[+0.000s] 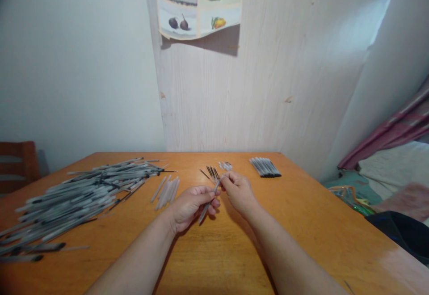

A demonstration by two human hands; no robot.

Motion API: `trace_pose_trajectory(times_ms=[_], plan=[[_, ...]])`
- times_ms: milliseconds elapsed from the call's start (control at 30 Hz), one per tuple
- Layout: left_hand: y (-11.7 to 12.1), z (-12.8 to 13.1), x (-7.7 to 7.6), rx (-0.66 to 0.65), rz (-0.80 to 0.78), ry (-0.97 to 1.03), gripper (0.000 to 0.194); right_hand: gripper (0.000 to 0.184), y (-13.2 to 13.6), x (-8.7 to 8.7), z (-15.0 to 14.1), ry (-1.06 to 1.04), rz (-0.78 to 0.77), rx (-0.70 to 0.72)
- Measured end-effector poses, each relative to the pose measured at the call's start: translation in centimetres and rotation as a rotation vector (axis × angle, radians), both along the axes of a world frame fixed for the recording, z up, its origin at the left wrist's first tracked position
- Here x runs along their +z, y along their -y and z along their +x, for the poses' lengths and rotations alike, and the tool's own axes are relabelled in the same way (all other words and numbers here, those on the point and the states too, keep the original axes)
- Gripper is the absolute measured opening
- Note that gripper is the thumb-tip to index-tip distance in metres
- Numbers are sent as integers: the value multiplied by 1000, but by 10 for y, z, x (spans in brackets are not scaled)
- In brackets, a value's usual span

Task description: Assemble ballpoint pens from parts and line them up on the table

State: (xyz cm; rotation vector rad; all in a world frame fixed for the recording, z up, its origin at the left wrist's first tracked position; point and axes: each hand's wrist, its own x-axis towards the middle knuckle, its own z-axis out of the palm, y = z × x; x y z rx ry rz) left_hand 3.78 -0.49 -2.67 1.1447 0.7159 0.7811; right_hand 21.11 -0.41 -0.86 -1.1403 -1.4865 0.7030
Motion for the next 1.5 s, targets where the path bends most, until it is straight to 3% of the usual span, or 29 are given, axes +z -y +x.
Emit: trace_pose_trajectory(times_ms=[233, 433, 767, 933, 1200, 1367, 1500], plan=[[-1, 0, -3, 24, -7, 0, 37, 32, 0, 2, 1, -104, -34, 11], [-4, -2, -4, 99, -21, 3, 32, 28, -12, 2, 20, -228, -76, -187], [-7, -5, -3, 168, -52, -35, 26, 12, -40, -45, 41, 46, -23, -319], [-8, -4, -4, 183, -64, -32, 23, 9, -45, -55, 45, 116, -18, -335], [-11, -3, -8, 194, -78, -15, 24, 12, -48, -48, 44, 151, 0, -373], [-13, -2, -8, 200, -92, -4, 24, 17, -53, -36, 45, 332, -23, -410], [-12, -2, -8, 211, -99, -3, 21, 15, -55, -38, 46, 399, -88, -378]])
